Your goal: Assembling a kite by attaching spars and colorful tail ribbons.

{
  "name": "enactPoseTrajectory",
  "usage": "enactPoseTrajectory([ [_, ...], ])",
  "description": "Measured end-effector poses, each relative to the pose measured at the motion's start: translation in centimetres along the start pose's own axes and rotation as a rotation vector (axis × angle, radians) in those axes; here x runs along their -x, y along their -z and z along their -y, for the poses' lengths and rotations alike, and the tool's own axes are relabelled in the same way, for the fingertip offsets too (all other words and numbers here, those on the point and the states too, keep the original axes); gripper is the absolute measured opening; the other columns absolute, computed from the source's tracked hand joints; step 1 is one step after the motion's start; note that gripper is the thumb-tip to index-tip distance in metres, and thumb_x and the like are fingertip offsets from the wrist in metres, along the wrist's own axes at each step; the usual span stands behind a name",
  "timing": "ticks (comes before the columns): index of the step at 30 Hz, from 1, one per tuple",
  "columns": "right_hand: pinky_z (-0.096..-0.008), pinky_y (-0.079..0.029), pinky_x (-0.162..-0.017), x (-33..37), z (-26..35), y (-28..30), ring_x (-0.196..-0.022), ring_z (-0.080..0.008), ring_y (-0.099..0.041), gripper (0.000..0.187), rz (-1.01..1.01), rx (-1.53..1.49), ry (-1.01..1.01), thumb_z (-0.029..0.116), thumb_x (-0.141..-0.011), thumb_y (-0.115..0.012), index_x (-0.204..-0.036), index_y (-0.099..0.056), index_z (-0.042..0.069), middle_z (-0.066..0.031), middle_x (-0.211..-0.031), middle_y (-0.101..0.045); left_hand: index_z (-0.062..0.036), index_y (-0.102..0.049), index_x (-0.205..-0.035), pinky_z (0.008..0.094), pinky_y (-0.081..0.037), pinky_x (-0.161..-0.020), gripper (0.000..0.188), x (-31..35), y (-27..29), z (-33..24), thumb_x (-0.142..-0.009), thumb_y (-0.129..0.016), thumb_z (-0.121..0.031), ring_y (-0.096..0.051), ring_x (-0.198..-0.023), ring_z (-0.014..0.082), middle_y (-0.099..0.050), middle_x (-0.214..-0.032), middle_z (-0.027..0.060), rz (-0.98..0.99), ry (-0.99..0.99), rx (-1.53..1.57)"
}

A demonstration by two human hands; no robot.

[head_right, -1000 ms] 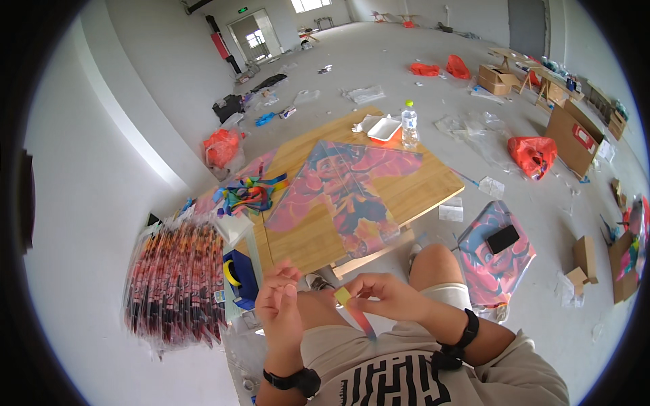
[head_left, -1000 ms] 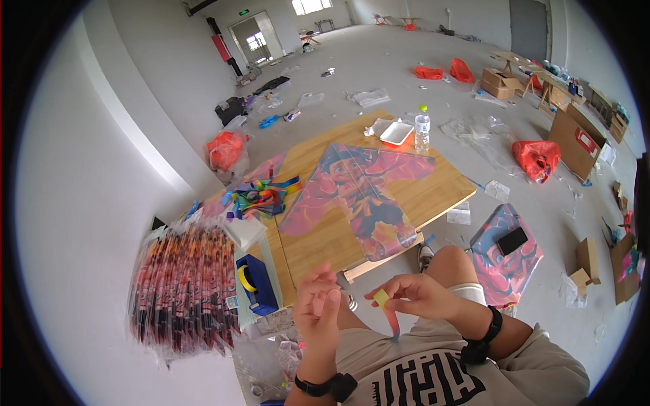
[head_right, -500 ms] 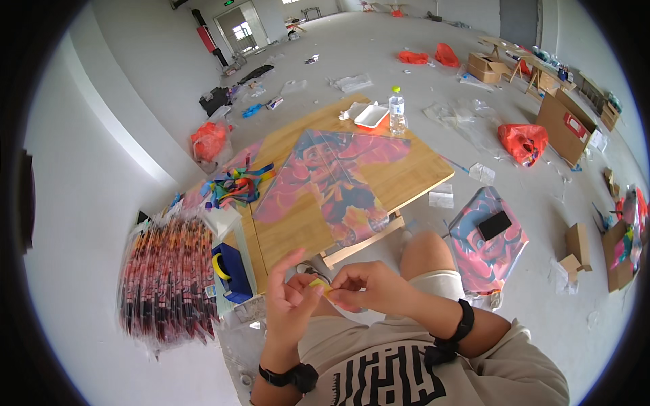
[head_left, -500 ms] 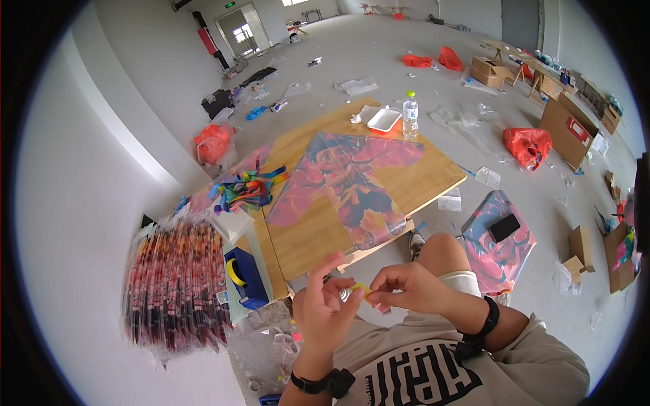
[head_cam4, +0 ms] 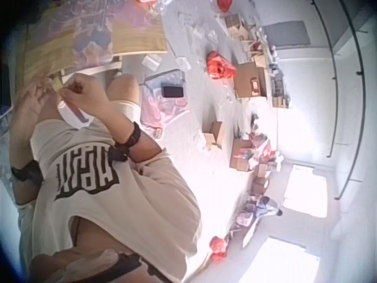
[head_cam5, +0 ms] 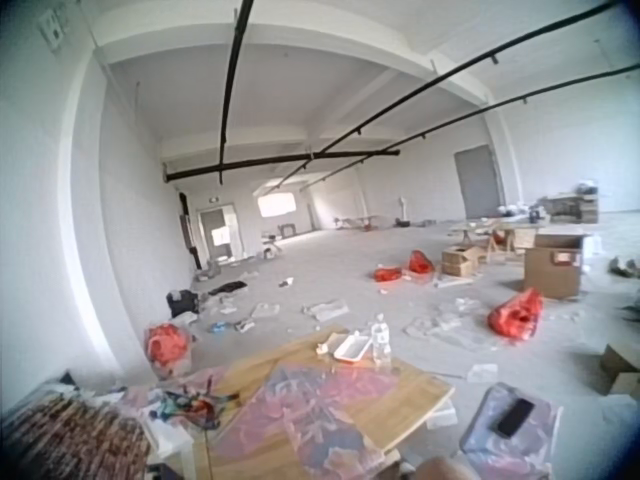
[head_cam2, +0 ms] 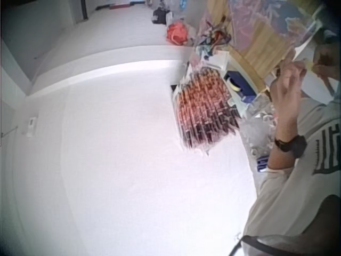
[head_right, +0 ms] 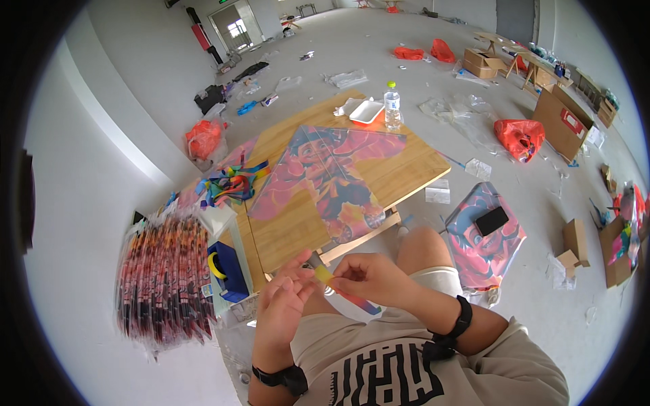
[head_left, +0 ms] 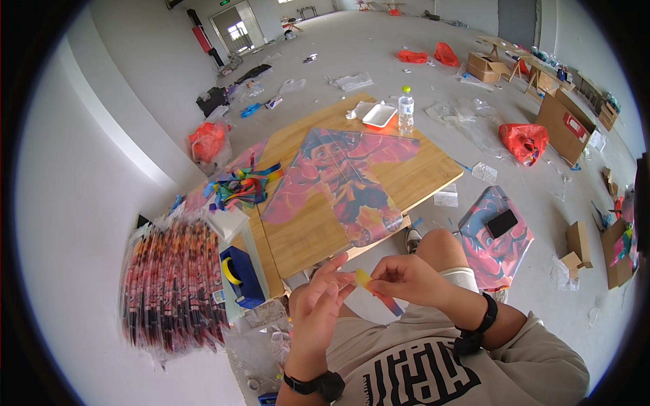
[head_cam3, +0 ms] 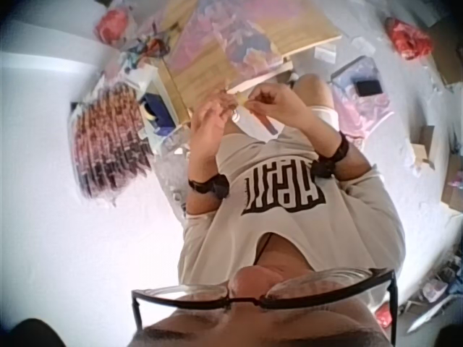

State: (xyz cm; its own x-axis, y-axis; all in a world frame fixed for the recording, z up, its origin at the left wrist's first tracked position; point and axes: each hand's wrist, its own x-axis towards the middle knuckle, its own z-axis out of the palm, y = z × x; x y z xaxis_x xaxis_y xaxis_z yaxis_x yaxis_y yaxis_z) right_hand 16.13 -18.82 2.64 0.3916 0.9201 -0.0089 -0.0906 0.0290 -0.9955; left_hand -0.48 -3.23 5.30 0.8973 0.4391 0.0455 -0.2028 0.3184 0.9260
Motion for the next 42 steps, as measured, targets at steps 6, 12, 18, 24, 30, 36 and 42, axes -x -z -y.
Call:
enactPoseTrajectory([
  [6, -0.0226, -0.054, -0.072, -0.1, 0.1, 0.3, -0.08, -0.008, -0.067, 0.008, 0.047, -0.02, -0.023, 0.005, -0.1, -0.069, -0.104, -0.067, -0.002, -0.0049, -0.093, -0.072, 0.0063, -0.065, -0.125, 0.0443, -0.045, -0.109, 0.04, -0.2, 0.2, 0.4, -0.106, -0.057, -0.028, -0.057, -0.131, 0.0282, -0.047, -0.157, 0.0201, 0.029, 0.018, 0.053],
  [12, -0.0202, -0.053, -0.071, -0.2, -0.4, 0.2, -0.082, -0.005, -0.066, 0.011, 0.042, -0.083, -0.021, 0.01, -0.099, -0.073, -0.103, -0.07, -0.001, -0.0013, -0.093, -0.072, 0.0068, -0.063, -0.129, 0.0445, -0.045, -0.11, 0.042, -0.2, 0.3, 0.8, -0.106, -0.057, -0.028, -0.059, -0.129, 0.029, -0.049, -0.155, 0.0201, 0.037, 0.015, 0.073],
  [18, -0.0203, -0.052, -0.07, -0.1, -0.5, 0.3, -0.08, -0.0042, -0.065, 0.012, 0.05, -0.08, -0.054, 0.009, -0.099, -0.073, -0.104, -0.07, -0.001, -0.0008, -0.091, -0.072, 0.0062, -0.061, -0.133, 0.044, -0.041, -0.117, 0.037, -0.2, 0.8, 0.8, -0.109, -0.053, -0.022, -0.055, -0.132, 0.0255, -0.044, -0.157, 0.0164, 0.1, 0.028, 0.087],
  [24, -0.0275, -0.055, -0.063, -0.1, -0.1, 0.1, -0.07, -0.0131, -0.069, 0.01, 0.072, -0.067, -0.043, 0.004, -0.102, -0.067, -0.104, -0.064, -0.004, -0.0071, -0.091, -0.07, 0.0058, -0.062, -0.132, 0.0427, -0.043, -0.115, 0.033, -0.1, 0.7, 0.9, -0.109, -0.051, -0.016, -0.057, -0.13, 0.025, -0.045, -0.156, 0.0161, 0.09, 0.012, 0.094],
  [30, -0.0213, -0.053, -0.071, -0.1, -0.3, 0.1, -0.082, -0.005, -0.066, 0.012, 0.068, -0.113, -0.061, 0.009, -0.098, -0.073, -0.104, -0.071, -0.001, -0.0019, -0.093, -0.073, 0.007, -0.064, -0.128, 0.0425, -0.044, -0.111, 0.041, 0.0, 0.4, 0.8, -0.102, -0.062, -0.024, -0.06, -0.127, 0.0287, -0.05, -0.155, 0.0198, 0.001, 0.01, 0.054],
  [36, -0.021, -0.054, -0.074, -0.1, -0.2, 0.1, -0.084, -0.0054, -0.067, 0.011, 0.065, -0.079, -0.041, 0.008, -0.099, -0.073, -0.104, -0.071, -0.001, -0.0022, -0.094, -0.073, 0.0057, -0.063, -0.131, 0.0431, -0.044, -0.115, 0.03, -0.1, 0.9, 0.9, -0.107, -0.052, -0.008, -0.058, -0.13, 0.0264, -0.047, -0.155, 0.0162, 0.063, -0.004, 0.064],
  [42, -0.0211, -0.053, -0.073, -0.2, -0.9, 0.1, -0.084, -0.0048, -0.066, 0.011, 0.071, -0.103, -0.01, 0.009, -0.099, -0.073, -0.105, -0.071, -0.001, -0.0019, -0.094, -0.072, 0.0047, -0.064, -0.126, 0.0431, -0.044, -0.114, 0.025, -0.1, 0.8, 1.0, -0.107, -0.053, -0.006, -0.058, -0.13, 0.0272, -0.047, -0.155, 0.0179, 0.029, -0.024, 0.056],
])
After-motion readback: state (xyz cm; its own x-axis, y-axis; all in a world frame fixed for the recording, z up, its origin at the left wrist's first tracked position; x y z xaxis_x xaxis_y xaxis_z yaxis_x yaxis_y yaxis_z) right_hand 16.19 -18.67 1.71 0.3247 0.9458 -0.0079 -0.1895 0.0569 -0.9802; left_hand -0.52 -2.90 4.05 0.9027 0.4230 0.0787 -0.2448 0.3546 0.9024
